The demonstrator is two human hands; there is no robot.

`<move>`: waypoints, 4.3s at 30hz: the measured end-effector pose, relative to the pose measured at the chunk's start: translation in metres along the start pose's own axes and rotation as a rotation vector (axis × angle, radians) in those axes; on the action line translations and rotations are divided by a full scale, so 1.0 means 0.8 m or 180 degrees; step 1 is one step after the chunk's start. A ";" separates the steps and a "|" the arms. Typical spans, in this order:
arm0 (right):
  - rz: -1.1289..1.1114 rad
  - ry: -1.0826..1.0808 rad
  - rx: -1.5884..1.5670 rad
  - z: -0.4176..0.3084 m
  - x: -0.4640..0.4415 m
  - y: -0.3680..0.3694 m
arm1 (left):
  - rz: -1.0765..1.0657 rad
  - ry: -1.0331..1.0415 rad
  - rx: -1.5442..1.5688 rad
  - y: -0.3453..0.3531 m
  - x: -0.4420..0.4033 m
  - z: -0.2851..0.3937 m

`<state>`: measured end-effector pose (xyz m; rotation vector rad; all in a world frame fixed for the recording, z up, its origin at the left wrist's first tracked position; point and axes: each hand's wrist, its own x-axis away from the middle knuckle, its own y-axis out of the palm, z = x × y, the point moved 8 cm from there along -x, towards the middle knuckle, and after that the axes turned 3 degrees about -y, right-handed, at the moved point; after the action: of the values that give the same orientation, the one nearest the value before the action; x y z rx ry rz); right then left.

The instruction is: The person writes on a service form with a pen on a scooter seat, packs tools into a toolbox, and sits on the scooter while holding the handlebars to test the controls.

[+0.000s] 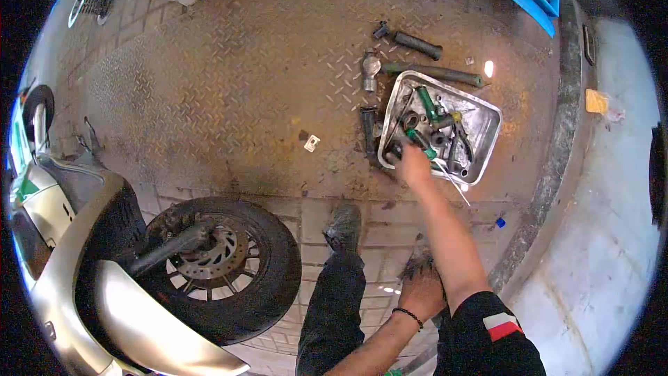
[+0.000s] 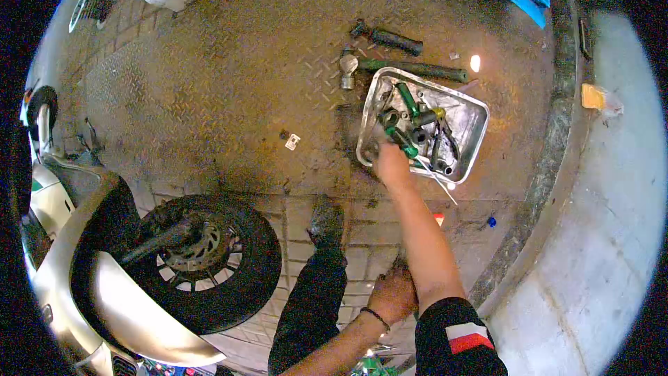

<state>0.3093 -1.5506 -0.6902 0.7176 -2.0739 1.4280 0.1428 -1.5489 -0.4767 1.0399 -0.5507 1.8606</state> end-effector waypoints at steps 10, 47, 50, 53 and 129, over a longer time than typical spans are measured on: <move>0.0580 -0.0403 -0.0243 -0.010 0.006 -0.048 | 0.0635 0.0076 0.0493 0.004 0.000 -0.039; 0.0440 -0.2057 -0.2042 -0.639 0.060 -0.746 | 0.5784 -0.0629 0.0379 -0.598 1.027 0.022; -0.0681 -0.1714 -0.3258 -0.853 0.147 -0.795 | 0.6354 -0.0944 0.0356 -0.590 1.075 0.008; -0.1791 -0.1484 -0.4568 -0.994 0.209 -0.793 | 0.6929 -0.1027 0.0574 -0.586 1.117 -0.023; -0.3605 -0.4180 0.4514 -1.836 0.413 0.334 | 0.1624 -0.7796 0.9406 -0.517 1.077 -0.130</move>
<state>0.0599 -0.1272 -0.1893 3.2211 -0.1779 1.4788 0.2554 -0.8455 0.1685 -1.3219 -0.6657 0.6788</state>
